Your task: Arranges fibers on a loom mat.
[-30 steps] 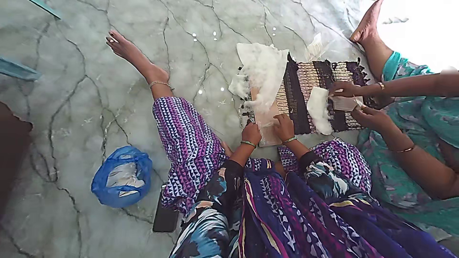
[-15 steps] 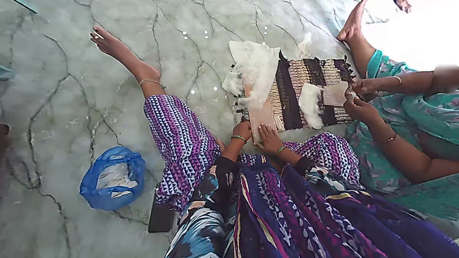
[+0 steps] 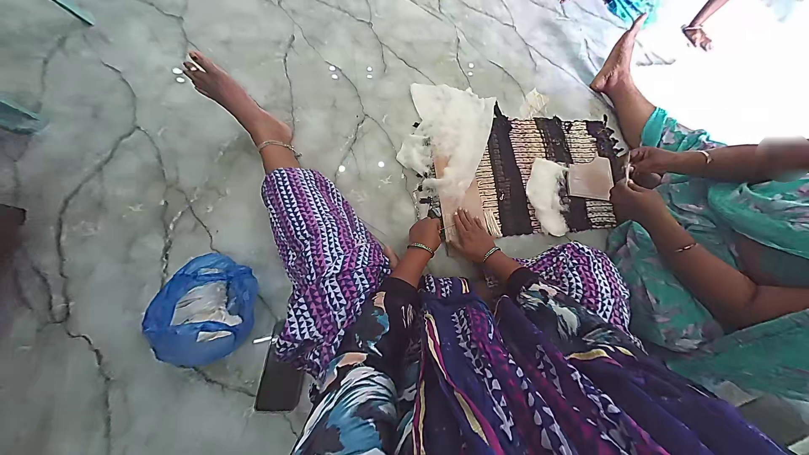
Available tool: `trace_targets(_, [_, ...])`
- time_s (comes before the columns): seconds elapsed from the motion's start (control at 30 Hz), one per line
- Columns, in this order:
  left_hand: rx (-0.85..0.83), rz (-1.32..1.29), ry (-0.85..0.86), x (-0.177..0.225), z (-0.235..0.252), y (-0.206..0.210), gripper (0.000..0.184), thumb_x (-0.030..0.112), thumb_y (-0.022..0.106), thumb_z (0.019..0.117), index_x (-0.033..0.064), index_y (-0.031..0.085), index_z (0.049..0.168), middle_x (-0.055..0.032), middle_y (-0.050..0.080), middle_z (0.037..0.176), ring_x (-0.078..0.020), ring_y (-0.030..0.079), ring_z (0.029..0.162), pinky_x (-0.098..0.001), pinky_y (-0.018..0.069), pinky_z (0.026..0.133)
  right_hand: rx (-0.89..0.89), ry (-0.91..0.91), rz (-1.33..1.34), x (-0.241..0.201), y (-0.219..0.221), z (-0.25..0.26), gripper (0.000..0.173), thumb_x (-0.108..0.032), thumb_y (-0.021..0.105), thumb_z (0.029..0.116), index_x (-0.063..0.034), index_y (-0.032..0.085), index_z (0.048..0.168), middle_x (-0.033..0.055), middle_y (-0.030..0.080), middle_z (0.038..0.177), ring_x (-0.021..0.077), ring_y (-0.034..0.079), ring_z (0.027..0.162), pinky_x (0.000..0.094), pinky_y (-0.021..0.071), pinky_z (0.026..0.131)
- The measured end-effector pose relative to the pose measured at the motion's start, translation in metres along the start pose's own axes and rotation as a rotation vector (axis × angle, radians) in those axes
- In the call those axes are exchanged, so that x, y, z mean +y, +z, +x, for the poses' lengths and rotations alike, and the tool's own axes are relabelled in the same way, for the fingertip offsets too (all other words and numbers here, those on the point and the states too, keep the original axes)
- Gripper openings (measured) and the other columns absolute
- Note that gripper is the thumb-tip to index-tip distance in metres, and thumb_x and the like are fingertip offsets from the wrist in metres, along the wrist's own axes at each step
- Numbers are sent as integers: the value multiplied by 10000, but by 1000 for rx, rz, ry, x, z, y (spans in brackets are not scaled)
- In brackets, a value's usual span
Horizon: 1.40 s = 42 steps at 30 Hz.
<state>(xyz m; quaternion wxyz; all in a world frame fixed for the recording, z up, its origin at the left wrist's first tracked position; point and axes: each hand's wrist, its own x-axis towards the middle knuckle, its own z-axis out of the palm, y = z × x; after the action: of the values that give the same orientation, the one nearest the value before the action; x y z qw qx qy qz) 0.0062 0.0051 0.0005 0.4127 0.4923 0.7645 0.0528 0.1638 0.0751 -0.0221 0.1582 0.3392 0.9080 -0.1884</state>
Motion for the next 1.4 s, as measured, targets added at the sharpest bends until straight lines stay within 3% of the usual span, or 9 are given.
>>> trace_targets(0.33, [-187, 68, 75, 4, 1, 4, 265, 119, 582, 1003, -11, 692, 1207, -244, 659, 1276, -431, 590, 1256, -650, 443, 1039, -263, 66, -53, -13, -4, -55, 903, -645, 374, 1032, 8, 190, 1628, 216, 148, 1711, 371, 130, 1594, 655, 39, 1246])
trace_targets(0.5, [-192, 119, 82, 7, -7, 5, 264, 100, 570, 1001, -16, 689, 1206, -261, 649, 1281, -442, 588, 1255, -658, 448, 1027, -8, 85, 0, -17, -23, -47, 410, -200, 481, 1055, -26, 603, 1406, 214, 644, 1353, 393, 542, 1350, 666, 146, 1225])
trace_targets(0.6, [-161, 131, 100, 10, -10, 1, 261, 93, 564, 1003, -2, 695, 1208, -244, 659, 1276, -429, 594, 1254, -653, 448, 1029, 74, 96, -49, -9, -27, -35, 282, -69, 523, 998, -7, 720, 1190, 222, 671, 1200, 411, 603, 1188, 640, 343, 1097])
trace_targets(0.7, [-119, 110, 127, 8, -11, -3, 257, 99, 565, 1013, 3, 698, 1211, -233, 663, 1278, -420, 594, 1257, -637, 446, 1045, -1, 94, -89, -6, -32, -33, 262, -59, 489, 1010, 18, 732, 1072, 224, 681, 1157, 409, 602, 1170, 608, 404, 998])
trace_targets(0.83, [-77, 109, 136, 5, -8, -2, 242, 97, 573, 1010, 16, 710, 1192, -218, 668, 1270, -414, 610, 1233, -636, 468, 1015, -18, 103, -49, 7, -35, -36, 241, -66, 515, 1005, 43, 710, 1093, 240, 670, 1173, 416, 597, 1185, 607, 412, 999])
trace_targets(1.0, [-47, 106, 154, 6, -2, -2, 224, 97, 579, 1009, 14, 715, 1165, -235, 676, 1227, -433, 627, 1190, -643, 490, 974, 0, 143, 69, 19, -47, -34, 406, -197, 644, 996, -73, 629, 1383, 208, 618, 1351, 413, 554, 1267, 627, 399, 1023])
trace_targets(1.13, [-58, 118, 169, 7, 1, -3, 227, 100, 558, 1016, 20, 716, 1159, -218, 676, 1228, -408, 627, 1198, -621, 492, 981, 26, 56, 26, 18, -41, -28, 230, -139, 581, 1013, -45, 765, 1114, 209, 701, 1160, 402, 618, 1159, 602, 417, 992])
trace_targets(1.27, [-36, 91, 137, 3, 0, -5, 224, 118, 566, 1021, 27, 719, 1156, -211, 682, 1231, -406, 634, 1193, -628, 492, 979, -25, 91, -9, 26, -45, -29, 228, -108, 560, 1014, 0, 750, 1079, 239, 692, 1136, 420, 617, 1154, 613, 422, 976])
trace_targets(1.4, [82, -89, 53, -13, 6, -3, 196, 121, 629, 984, 1, 718, 1110, -250, 696, 1158, -452, 646, 1135, -671, 491, 935, 55, 396, 274, 61, -63, -31, 247, -148, 584, 1029, 30, 735, 1110, 266, 699, 1150, 436, 642, 1149, 643, 449, 1003])
